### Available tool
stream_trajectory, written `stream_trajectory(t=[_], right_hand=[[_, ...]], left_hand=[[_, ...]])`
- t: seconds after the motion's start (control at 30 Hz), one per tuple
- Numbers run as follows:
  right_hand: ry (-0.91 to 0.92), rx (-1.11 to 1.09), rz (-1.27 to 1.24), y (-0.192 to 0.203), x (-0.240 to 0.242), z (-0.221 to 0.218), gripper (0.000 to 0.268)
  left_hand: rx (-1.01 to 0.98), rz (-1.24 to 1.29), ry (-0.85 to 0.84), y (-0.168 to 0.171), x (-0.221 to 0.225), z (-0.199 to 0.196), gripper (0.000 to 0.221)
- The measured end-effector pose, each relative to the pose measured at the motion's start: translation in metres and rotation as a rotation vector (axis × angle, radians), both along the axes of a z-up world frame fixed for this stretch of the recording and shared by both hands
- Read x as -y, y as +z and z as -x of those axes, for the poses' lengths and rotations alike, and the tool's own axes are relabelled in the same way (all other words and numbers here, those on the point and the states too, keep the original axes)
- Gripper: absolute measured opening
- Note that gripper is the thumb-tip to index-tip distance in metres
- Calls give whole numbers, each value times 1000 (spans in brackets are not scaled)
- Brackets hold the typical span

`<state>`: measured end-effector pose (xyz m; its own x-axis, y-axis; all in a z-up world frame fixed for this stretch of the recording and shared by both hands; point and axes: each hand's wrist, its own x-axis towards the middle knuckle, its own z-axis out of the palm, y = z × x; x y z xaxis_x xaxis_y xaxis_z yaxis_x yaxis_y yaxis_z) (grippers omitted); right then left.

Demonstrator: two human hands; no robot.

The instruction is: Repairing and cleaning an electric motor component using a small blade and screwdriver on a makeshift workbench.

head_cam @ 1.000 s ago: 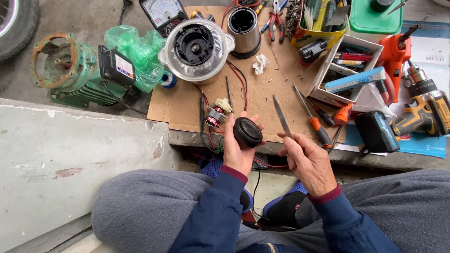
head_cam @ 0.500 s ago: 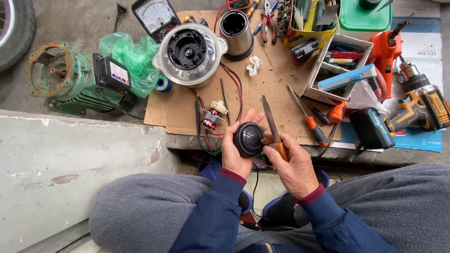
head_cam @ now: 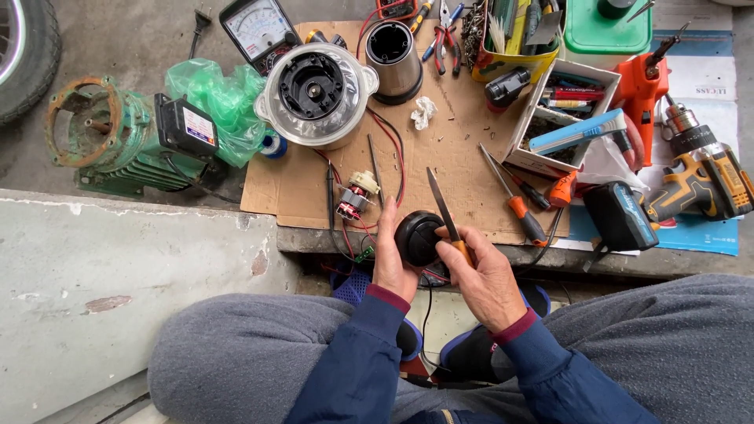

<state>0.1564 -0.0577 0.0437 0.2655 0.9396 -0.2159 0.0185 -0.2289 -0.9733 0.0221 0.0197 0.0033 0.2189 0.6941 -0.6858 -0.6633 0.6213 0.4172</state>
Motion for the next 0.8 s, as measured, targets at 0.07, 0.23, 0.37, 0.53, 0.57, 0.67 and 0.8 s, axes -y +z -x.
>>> stream_trajectory(t=[0.07, 0.23, 0.37, 0.53, 0.57, 0.67, 0.8], right_hand=[[-6, -102, 47, -7, 1, -5, 26], [-33, -174, 72, 16, -1, -5, 26], [-23, -213, 68, 46, -3, -2, 31], [-38, -278, 63, 58, 6, -12, 30], [-41, -262, 65, 60, 8, -15, 29], [146, -25, 101, 81, 12, -31, 26], [237, 229, 333, 102, 15, -32, 22]], left_hand=[[28, 41, -46, 33, 3, 0, 65], [59, 51, -60, 21, 4, 2, 60], [96, 89, -61, 21, 5, 5, 74], [137, 128, -91, 15, 4, 10, 82], [166, 147, -101, 16, 4, 12, 85], [-12, 108, -96, 44, 5, 5, 84], [24, 127, -115, 39, 5, 5, 80]])
